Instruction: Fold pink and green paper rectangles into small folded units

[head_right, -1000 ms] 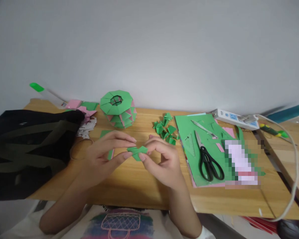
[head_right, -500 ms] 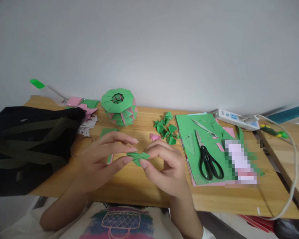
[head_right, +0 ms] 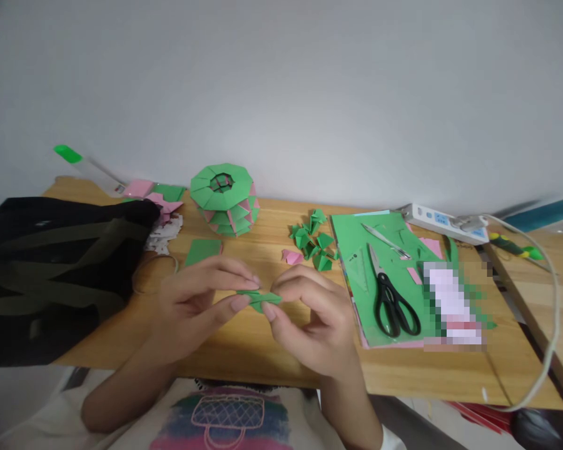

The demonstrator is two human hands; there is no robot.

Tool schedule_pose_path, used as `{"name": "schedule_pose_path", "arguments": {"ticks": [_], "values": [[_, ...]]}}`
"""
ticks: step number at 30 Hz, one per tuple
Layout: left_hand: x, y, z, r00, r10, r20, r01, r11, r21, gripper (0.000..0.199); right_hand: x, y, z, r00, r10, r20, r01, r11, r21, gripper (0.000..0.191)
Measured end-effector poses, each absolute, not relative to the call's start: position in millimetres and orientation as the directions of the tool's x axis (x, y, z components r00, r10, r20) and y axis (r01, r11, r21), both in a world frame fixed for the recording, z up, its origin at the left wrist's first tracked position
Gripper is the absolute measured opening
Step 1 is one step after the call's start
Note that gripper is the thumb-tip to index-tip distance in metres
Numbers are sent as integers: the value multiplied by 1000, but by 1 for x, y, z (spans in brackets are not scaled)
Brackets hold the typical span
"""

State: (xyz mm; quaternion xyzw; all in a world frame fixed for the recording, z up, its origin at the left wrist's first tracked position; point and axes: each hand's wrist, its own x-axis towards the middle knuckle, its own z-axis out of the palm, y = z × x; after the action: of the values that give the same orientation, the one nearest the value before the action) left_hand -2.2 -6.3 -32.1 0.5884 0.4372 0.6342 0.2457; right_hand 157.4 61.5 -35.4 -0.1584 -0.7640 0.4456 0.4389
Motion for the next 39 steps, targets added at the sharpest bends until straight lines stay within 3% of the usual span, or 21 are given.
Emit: {"name": "schedule_pose_path", "arguments": {"ticks": [16,23,27,30,36,39], "values": [[1,-7,-36,-218,877,429,70,-424,903,12,157,59,-37,-569,655,498,-124,530,-839,19],[3,0,-45,-322,861,393,150,-363,920,10,152,65,-48,-569,692,444,-72,496,-865,14],[6,6,-54,-444,813,376,142,-351,926,9,143,65,-56,-515,787,339,-44,371,-928,10],[7,10,-58,-504,818,277,52,-291,955,9,139,64,-61,-470,848,246,-42,257,-966,12],[2,16,-55,-411,903,-121,-347,-32,938,21,140,62,-54,-576,800,170,-13,199,-980,18],[2,16,-52,-348,930,-120,-322,2,947,23,139,61,-47,-580,800,155,15,201,-979,20]]}}
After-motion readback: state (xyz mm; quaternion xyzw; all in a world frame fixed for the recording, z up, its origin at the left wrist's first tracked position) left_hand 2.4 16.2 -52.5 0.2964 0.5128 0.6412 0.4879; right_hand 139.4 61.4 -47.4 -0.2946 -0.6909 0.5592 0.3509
